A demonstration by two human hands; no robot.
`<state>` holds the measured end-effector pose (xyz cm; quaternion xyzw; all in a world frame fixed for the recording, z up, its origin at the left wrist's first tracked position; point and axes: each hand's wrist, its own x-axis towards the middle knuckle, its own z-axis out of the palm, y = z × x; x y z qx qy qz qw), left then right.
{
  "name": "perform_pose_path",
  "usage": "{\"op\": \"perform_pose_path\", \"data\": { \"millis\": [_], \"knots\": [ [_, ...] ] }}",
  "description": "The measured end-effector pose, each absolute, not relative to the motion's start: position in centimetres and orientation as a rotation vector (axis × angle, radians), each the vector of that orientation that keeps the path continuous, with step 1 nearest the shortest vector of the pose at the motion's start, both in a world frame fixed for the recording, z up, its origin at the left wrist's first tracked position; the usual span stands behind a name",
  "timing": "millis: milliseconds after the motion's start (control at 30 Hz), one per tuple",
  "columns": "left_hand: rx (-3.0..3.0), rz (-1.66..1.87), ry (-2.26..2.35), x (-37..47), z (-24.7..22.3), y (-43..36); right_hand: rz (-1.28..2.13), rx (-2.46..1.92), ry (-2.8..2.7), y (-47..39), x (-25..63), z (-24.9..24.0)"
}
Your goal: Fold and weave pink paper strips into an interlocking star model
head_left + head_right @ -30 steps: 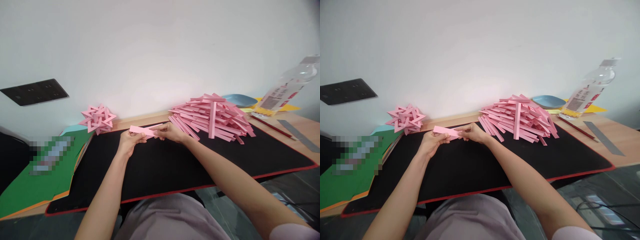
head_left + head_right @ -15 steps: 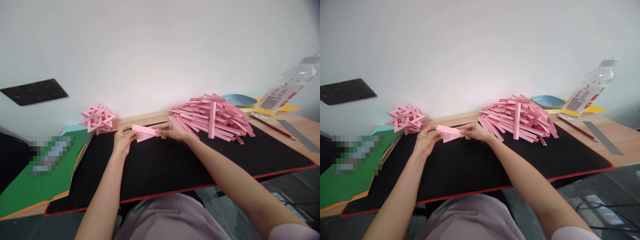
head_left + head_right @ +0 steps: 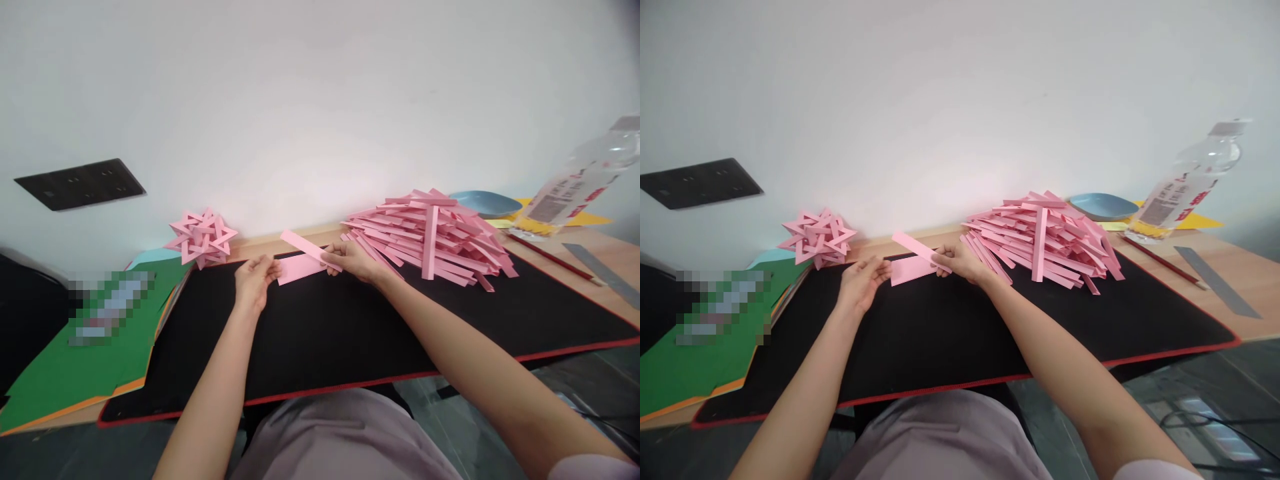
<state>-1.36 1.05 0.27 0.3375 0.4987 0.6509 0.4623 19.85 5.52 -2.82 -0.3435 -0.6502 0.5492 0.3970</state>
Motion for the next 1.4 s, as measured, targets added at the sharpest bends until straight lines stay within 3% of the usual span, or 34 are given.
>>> {"op": "perform_pose_path", "data": {
  "millis": [200, 533, 867, 1400],
  "knots": [
    [1.112, 1.282, 1.228, 1.0, -0.5, -0.1, 1.294, -0.903, -1.711, 4.6, 18.7, -2.3],
    [1.101, 1.310, 1.253, 1.0, -0.4, 0.0, 1.203, -0.891, -1.910, 4.0, 17.9, -2.1],
    [1.061, 1.457, 1.204, 0.8, -0.3, 0.1, 1.337, -0.891, -1.840, 4.0, 17.7, -2.6],
    [1.131, 1.382, 1.047, 0.6, -0.5, 0.1, 1.315, -0.944, -1.810, 3.8, 18.1, -2.3]
  ]
}}
